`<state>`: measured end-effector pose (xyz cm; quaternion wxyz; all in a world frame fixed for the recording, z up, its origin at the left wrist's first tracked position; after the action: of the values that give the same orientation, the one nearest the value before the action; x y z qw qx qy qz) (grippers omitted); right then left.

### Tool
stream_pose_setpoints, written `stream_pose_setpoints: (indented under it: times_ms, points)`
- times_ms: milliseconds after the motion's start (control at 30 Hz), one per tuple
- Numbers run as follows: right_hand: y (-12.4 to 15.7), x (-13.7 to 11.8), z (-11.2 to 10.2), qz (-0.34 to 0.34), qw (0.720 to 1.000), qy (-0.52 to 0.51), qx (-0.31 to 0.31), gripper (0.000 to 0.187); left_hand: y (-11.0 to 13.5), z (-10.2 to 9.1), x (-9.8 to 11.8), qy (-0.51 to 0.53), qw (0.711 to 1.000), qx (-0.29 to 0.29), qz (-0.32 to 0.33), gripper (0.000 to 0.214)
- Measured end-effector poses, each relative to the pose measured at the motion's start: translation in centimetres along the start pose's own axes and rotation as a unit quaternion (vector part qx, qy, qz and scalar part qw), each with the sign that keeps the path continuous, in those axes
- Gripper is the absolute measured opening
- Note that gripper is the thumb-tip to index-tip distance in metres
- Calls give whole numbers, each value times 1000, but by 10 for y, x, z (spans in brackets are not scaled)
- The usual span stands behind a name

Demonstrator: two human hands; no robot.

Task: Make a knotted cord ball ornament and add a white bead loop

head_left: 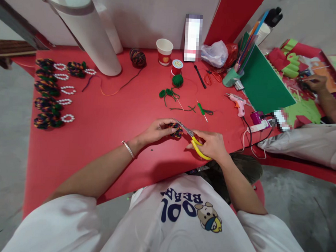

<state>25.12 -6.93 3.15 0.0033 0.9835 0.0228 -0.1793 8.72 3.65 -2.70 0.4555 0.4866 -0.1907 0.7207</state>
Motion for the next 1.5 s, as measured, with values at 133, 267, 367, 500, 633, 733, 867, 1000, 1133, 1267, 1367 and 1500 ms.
stream_pose_setpoints:
  times_ms: [133, 267, 367, 500, 633, 733, 867, 1000, 1133, 1267, 1367, 1500]
  points:
    - [1, 0, 2, -1, 1000, -23, -14, 63, 0, -1, -1, 7, 1000, 12, -3, 35]
    - [0, 3, 2, -1, 1000, -19, -17, 64, 0, -2, -1, 7, 1000, 19, -4, 36]
    - [-1, 34, -13, 103, 994, -12, 47, 61, -1, -5, -3, 10, 999, 38, 2, 37]
    - [-2, 93, -44, 253, 955, 115, 100, 71, -3, -16, -2, 8, 996, 75, 48, 51]
    - [-3, 133, -49, 316, 936, 143, 68, 57, -6, -23, -4, -15, 995, 84, 59, 63]
    - [-3, 138, -50, 303, 934, 166, 90, 54, -6, -23, -7, -42, 995, 84, 36, 49]
    - [-11, 112, -51, 231, 944, 160, 170, 45, -7, -25, -5, -17, 993, 104, 49, 40]
    - [-42, 58, -30, 61, 967, -120, 215, 40, -8, -30, 0, 21, 985, 142, 94, 51]
    - [-84, 1, 7, -55, 940, -307, 135, 41, -7, -40, 8, 11, 972, 200, 122, 56]
    - [-121, -18, 38, -59, 926, -357, 111, 44, -5, -59, 15, 11, 955, 270, 118, 47]
    - [-137, -18, 52, -63, 903, -407, 121, 49, -6, -72, 18, 42, 946, 298, 117, 51]
    - [-140, -16, 65, -64, 892, -438, 87, 59, -7, -79, 18, 72, 941, 310, 115, 49]
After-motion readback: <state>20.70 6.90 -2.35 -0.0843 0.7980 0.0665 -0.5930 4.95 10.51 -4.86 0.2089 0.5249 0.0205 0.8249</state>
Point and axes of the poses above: each hand's wrist, its own y-axis away from the middle knuckle, its own z-axis out of the palm, x = y × z, the point moved 7 cm from there along -y, towards the middle knuckle, and after that the axes turned 7 degrees about -z, right-handed, at the moved point
